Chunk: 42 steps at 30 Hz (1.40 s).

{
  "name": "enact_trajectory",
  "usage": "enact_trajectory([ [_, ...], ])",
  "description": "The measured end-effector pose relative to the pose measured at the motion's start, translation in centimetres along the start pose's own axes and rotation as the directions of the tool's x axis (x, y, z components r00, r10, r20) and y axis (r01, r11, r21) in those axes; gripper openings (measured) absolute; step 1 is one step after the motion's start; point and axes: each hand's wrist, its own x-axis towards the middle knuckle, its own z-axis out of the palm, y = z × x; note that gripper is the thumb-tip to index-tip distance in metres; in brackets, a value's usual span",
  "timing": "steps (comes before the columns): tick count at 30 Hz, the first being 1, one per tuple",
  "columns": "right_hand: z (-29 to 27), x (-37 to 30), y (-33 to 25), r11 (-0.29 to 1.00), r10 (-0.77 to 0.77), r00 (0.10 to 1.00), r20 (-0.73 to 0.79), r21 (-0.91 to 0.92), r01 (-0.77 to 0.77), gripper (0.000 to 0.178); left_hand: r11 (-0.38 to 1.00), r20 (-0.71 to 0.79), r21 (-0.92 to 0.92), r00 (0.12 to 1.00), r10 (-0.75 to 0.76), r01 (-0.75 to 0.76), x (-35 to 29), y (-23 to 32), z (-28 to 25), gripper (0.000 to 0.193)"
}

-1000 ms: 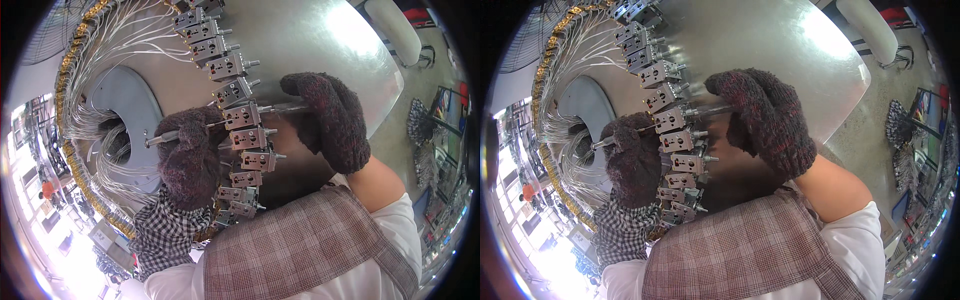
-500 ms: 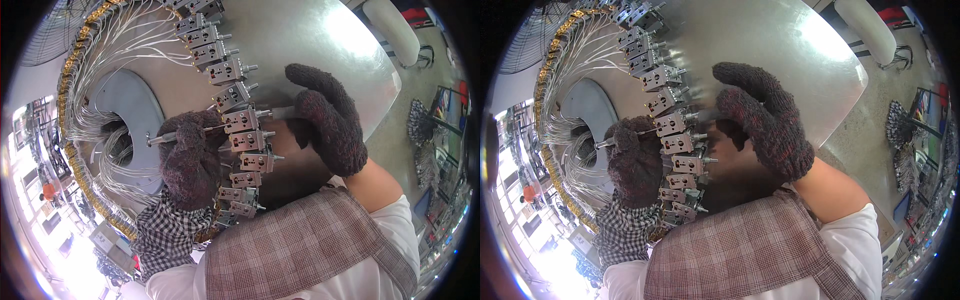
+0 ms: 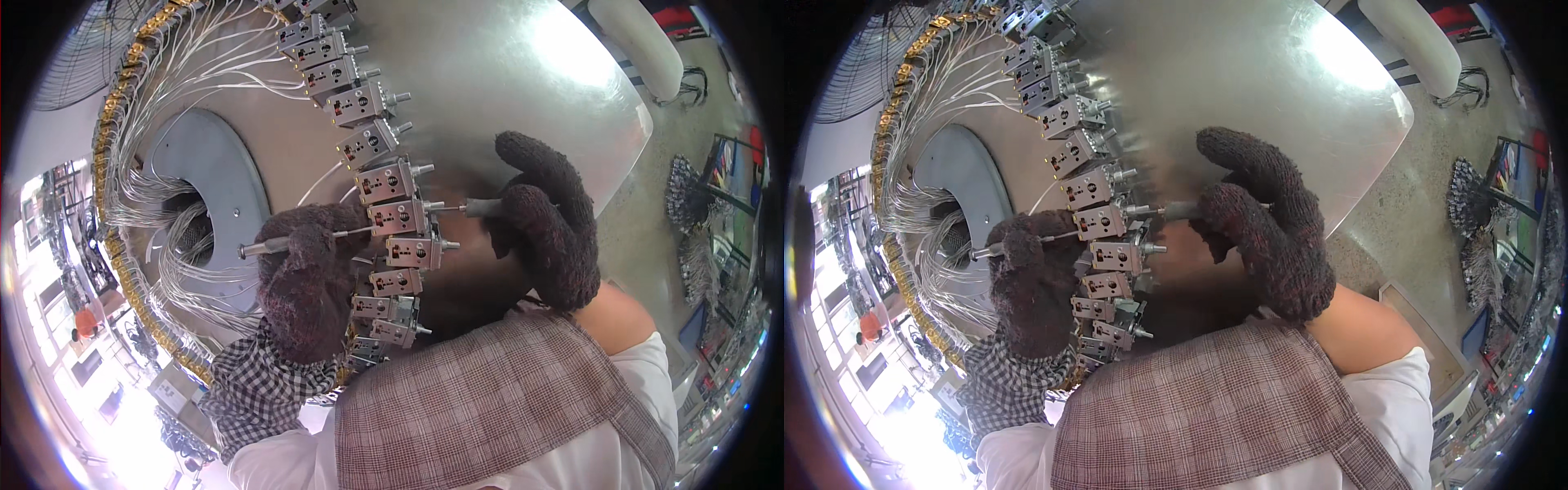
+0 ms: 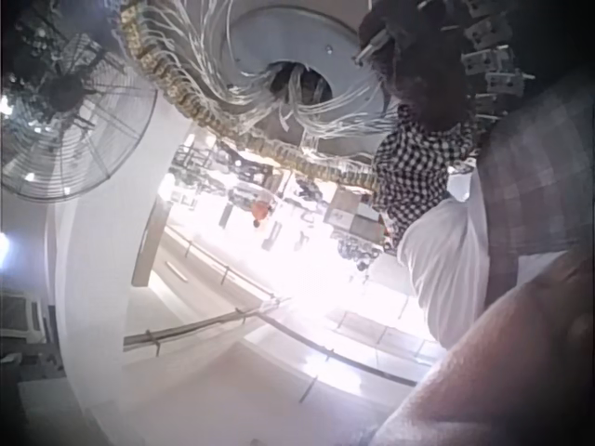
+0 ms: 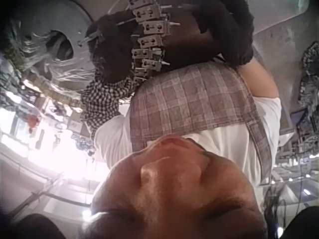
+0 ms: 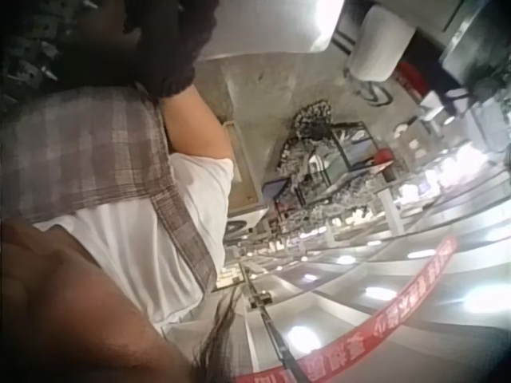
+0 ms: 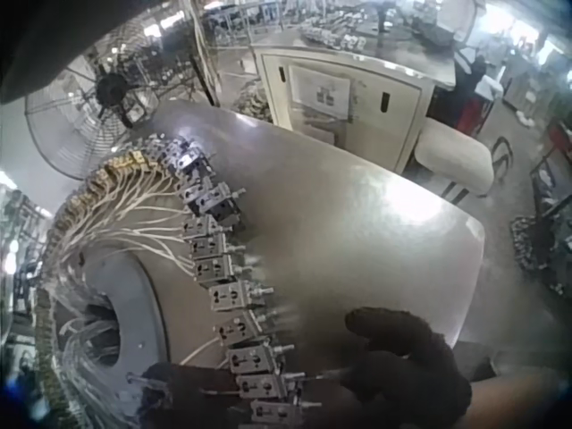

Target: Manually wiring and assembling a complex circular electronic component at a workstation.

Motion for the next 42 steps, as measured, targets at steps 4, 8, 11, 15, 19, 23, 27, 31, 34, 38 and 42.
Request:
enact_trajectory([
  [4,0.3,0.0,0.6,0.999,-0.014,1.000,-0.027,0.042,0.015,0.040,0.999,-0.150,-0.046,0.988,-0.028,0.021,0.1,-0.1,1.4,0.020],
  [8,0.8,-0.1,0.6,0.998,-0.010,1.000,-0.002,0.061,0.011,0.039,0.999,-0.170,-0.053,0.985,-0.014,0.006,0.1,0.2,2.1,0.020],
  [11,0.7,0.0,0.7,1.000,-0.013,1.000,0.022,0.027,0.012,0.039,0.996,-0.205,0.022,0.975,-0.080,0.086,0.1,0.5,2.3,0.021],
  [15,1.7,0.3,1.7,0.965,-0.248,0.966,-0.072,-0.105,0.240,0.043,0.996,-0.240,0.048,0.969,-0.058,0.072,0.2,0.3,2.0,0.022],
  [19,0.3,0.6,2.0,0.975,-0.219,0.972,0.090,0.071,0.213,0.035,0.997,-0.079,0.048,0.995,-0.058,0.062,0.3,0.4,1.4,0.028],
  [23,1.1,0.1,0.0,1.000,0.021,1.000,0.019,-0.016,-0.020,0.039,0.998,-0.167,0.057,0.986,0.015,-0.006,0.3,0.2,1.6,0.029],
  [27,0.9,0.5,0.8,0.992,-0.129,0.990,0.052,0.013,0.128,0.037,0.991,-0.198,0.079,0.976,-0.089,0.106,0.4,0.6,2.0,0.031],
  [31,0.8,0.5,-0.4,0.972,0.089,0.992,0.094,-0.225,-0.066,0.037,0.982,-0.262,0.156,0.963,-0.059,0.102,0.3,0.4,2.0,0.034],
  [34,1.4,0.5,0.9,0.998,-0.059,0.998,-0.008,-0.009,0.059,0.036,0.983,-0.225,0.148,0.972,-0.071,0.106,0.4,0.4,2.3,0.035],
  [38,1.0,0.6,0.2,0.996,-0.069,0.998,0.003,-0.058,0.069,0.032,0.967,-0.199,0.209,0.975,-0.103,0.144,0.3,0.6,1.8,0.035],
  [42,0.1,1.3,0.8,0.761,-0.282,0.931,0.234,-0.536,0.365,0.034,0.995,-0.150,0.062,0.986,-0.072,0.082,0.5,0.3,1.3,0.032],
])
